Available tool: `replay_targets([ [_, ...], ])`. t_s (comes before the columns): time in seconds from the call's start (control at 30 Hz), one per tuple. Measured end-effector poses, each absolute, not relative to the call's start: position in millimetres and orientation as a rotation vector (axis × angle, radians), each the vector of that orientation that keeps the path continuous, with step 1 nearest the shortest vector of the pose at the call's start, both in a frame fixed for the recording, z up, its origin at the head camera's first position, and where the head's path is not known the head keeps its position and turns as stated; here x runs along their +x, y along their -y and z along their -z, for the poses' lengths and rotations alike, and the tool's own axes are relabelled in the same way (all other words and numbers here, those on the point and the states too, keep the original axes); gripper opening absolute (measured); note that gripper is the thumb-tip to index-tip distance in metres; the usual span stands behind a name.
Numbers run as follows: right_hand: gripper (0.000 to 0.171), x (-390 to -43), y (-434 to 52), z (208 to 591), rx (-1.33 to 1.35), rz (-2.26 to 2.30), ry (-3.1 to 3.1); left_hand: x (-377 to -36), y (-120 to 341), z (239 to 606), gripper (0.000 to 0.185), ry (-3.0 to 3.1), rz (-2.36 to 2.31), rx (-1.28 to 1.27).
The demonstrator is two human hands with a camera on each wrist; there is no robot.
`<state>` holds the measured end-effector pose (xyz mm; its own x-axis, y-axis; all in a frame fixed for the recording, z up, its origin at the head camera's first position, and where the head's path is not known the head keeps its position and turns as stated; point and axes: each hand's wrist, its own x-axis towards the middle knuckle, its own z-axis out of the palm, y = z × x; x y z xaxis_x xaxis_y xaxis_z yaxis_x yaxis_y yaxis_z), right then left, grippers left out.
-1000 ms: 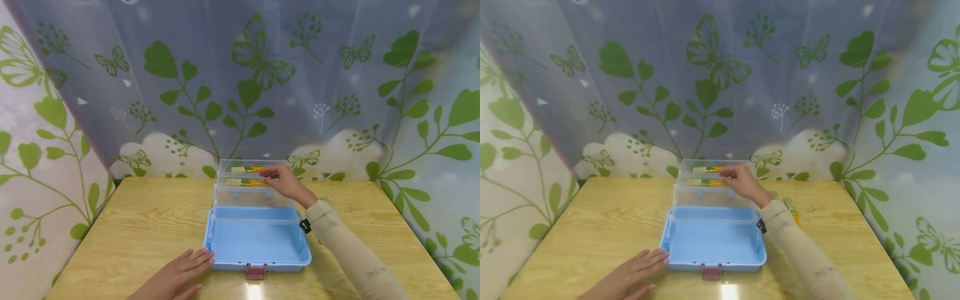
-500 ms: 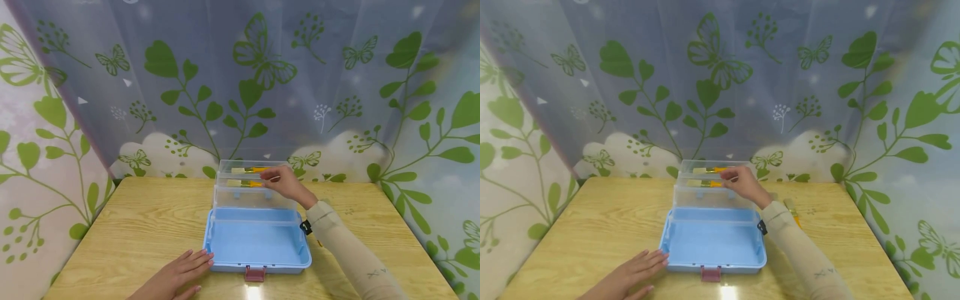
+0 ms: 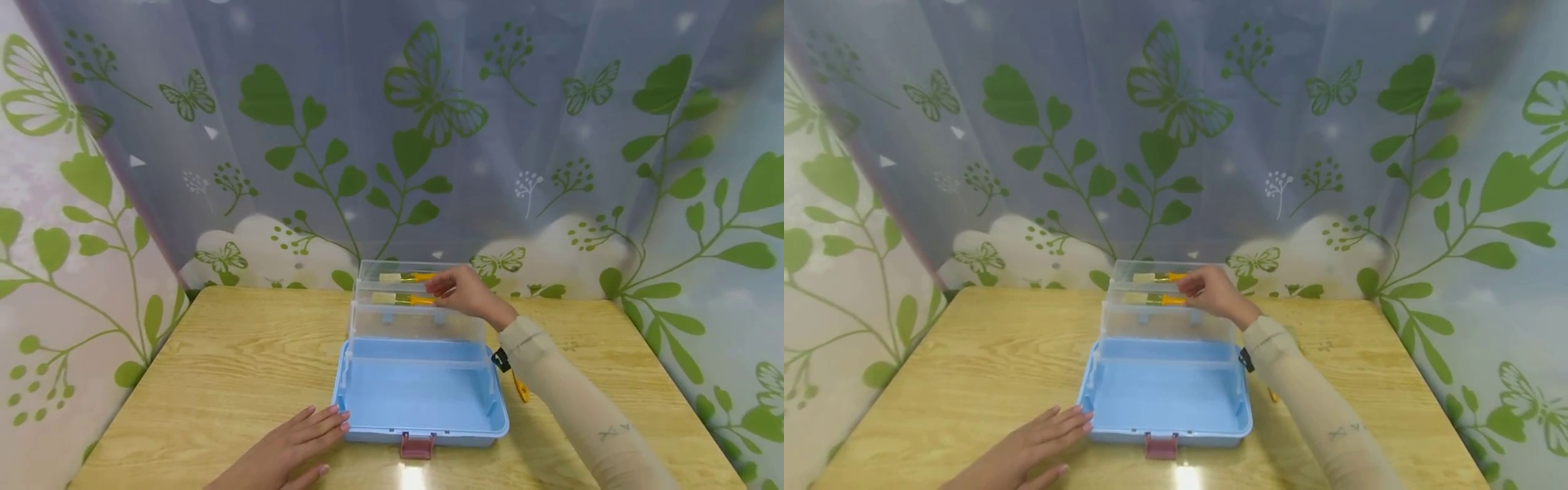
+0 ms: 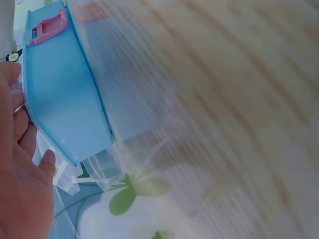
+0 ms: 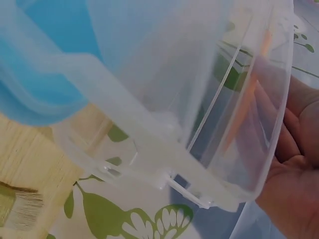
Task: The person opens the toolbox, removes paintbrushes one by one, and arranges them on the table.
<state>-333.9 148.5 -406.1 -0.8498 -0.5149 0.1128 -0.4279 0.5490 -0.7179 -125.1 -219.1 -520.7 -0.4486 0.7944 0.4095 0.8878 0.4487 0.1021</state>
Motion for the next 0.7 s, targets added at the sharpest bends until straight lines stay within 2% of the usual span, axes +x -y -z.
replay_targets([
  [0.27,0.025,-337.6,-149.3,401.0,-0.913,1.080,-2.669,-125.3,218.9,516.8,0.069,2.414,0.440,-1.433],
  [0.7,0.039,-327.6,-139.9,392.4,-0.997,0.690,-2.711,-126.9,218.4,519.6,0.071,2.390,0.413,-1.430],
])
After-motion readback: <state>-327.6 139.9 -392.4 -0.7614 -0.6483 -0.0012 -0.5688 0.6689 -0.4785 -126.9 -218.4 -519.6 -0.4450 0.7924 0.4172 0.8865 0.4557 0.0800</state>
